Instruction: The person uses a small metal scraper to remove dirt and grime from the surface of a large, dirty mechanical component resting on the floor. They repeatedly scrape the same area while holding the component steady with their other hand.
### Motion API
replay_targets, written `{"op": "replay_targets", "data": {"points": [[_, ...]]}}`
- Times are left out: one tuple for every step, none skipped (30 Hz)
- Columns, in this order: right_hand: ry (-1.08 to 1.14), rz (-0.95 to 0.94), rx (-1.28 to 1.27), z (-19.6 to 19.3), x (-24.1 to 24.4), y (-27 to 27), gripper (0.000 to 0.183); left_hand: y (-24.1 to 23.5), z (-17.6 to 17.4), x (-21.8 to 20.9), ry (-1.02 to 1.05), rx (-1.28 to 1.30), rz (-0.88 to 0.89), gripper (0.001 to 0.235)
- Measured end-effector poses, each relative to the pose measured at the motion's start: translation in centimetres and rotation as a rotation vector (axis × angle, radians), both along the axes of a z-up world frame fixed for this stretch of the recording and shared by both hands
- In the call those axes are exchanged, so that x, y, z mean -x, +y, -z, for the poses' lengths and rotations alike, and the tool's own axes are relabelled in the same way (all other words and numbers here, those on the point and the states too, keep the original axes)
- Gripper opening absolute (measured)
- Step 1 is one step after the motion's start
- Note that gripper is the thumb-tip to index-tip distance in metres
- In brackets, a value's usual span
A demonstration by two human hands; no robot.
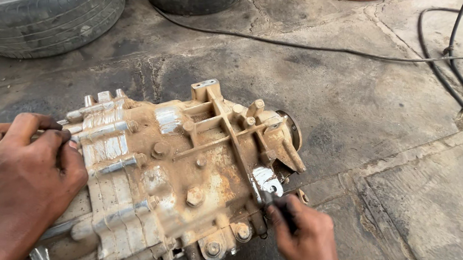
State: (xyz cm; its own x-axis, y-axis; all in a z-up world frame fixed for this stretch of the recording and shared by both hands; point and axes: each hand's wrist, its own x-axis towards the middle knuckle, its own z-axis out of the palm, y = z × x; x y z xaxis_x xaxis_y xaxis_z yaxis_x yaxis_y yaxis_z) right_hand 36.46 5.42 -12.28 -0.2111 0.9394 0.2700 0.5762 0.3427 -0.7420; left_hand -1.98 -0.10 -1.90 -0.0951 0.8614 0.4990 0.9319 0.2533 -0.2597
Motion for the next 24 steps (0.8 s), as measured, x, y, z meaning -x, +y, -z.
{"op": "replay_targets", "data": {"points": [[-0.01,-0.003,0.036,0.1,0.0,-0.1,0.006,-0.4,0.0,0.0,-0.052,0.011,-0.001,0.022],[-0.021,-0.006,0.071,0.2,0.0,-0.2,0.005,-0.4,0.0,0.1,-0.141,0.025,0.007,0.024],[-0.036,-0.003,0.102,0.3,-0.1,0.0,0.005,-0.3,-0.1,-0.2,-0.15,0.018,0.009,0.024],[-0.035,-0.048,0.045,0.3,-0.4,0.2,0.005,-0.1,-0.2,-0.5,-0.16,0.011,0.011,0.023],[-0.031,-0.086,-0.012,0.3,-0.6,0.3,0.005,0.0,-0.4,-0.8,-0.082,-0.012,0.009,0.021],[-0.028,-0.124,-0.069,0.4,-0.7,0.5,0.006,0.3,-0.7,-1.0,-0.003,-0.035,0.006,0.02],[-0.038,-0.121,-0.052,0.4,-0.7,0.4,0.005,0.4,-0.8,-1.1,-0.003,-0.044,0.018,0.02],[-0.047,-0.118,-0.035,0.5,-0.6,0.4,0.005,0.3,-1.0,-1.1,-0.003,-0.053,0.031,0.021],[-0.06,-0.117,-0.018,0.5,-0.6,0.4,0.005,0.2,-1.0,-1.2,-0.006,-0.062,0.041,0.021],[-0.09,-0.097,0.052,0.5,-0.7,0.4,0.005,0.0,-0.9,-1.2,-0.015,-0.011,0.003,0.022],[-0.119,-0.066,0.12,0.4,-0.7,0.4,0.006,0.2,-1.0,-1.0,-0.022,0.036,-0.023,0.023],[-0.148,-0.034,0.187,0.3,-0.7,0.5,0.006,0.5,-0.9,-0.9,-0.002,0.056,-0.03,0.023],[-0.104,-0.079,0.132,0.2,-0.6,0.6,0.006,0.3,-0.8,-0.6,0.021,0.075,-0.047,0.023],[-0.061,-0.123,0.077,0.1,-0.4,0.7,0.007,0.2,-0.4,-0.4,0.071,0.068,-0.045,0.022],[-0.018,-0.163,0.028,0.0,-0.4,0.6,0.009,0.0,-0.1,-0.2,0.12,0.066,-0.038,0.021],[-0.042,-0.149,0.05,-0.1,-0.4,0.5,0.006,-0.2,0.0,0.1,0.078,0.064,-0.039,0.021],[-0.07,-0.124,0.065,-0.4,-0.5,0.7,0.005,0.1,0.3,0.3,0.031,0.053,-0.031,0.02],[-0.099,-0.099,0.08,-0.6,-0.7,0.8,0.006,0.6,0.7,0.5,0.0,0.037,-0.011,0.02],[-0.099,-0.111,0.112,-0.8,-0.5,0.8,0.005,0.2,0.8,0.7,-0.027,0.026,-0.011,0.019],[-0.1,-0.124,0.144,-1.0,-0.3,0.7,0.005,-0.1,0.9,0.9,-0.038,0.01,0.0,0.018],[-0.106,-0.125,0.176,-1.3,-0.4,0.7,0.007,-0.2,1.0,0.9,-0.046,0.007,0.008,0.018],[-0.115,-0.13,0.165,-1.6,-0.5,0.8,0.007,0.0,1.0,0.8,-0.054,0.005,0.015,0.018],[-0.118,-0.136,0.146,-1.9,-0.4,1.0,0.007,0.3,0.9,0.7,-0.047,0.011,0.008,0.019],[-0.122,-0.142,0.128,-2.2,-0.4,1.1,0.007,0.5,0.7,0.6,-0.025,0.007,0.01,0.02]]}}
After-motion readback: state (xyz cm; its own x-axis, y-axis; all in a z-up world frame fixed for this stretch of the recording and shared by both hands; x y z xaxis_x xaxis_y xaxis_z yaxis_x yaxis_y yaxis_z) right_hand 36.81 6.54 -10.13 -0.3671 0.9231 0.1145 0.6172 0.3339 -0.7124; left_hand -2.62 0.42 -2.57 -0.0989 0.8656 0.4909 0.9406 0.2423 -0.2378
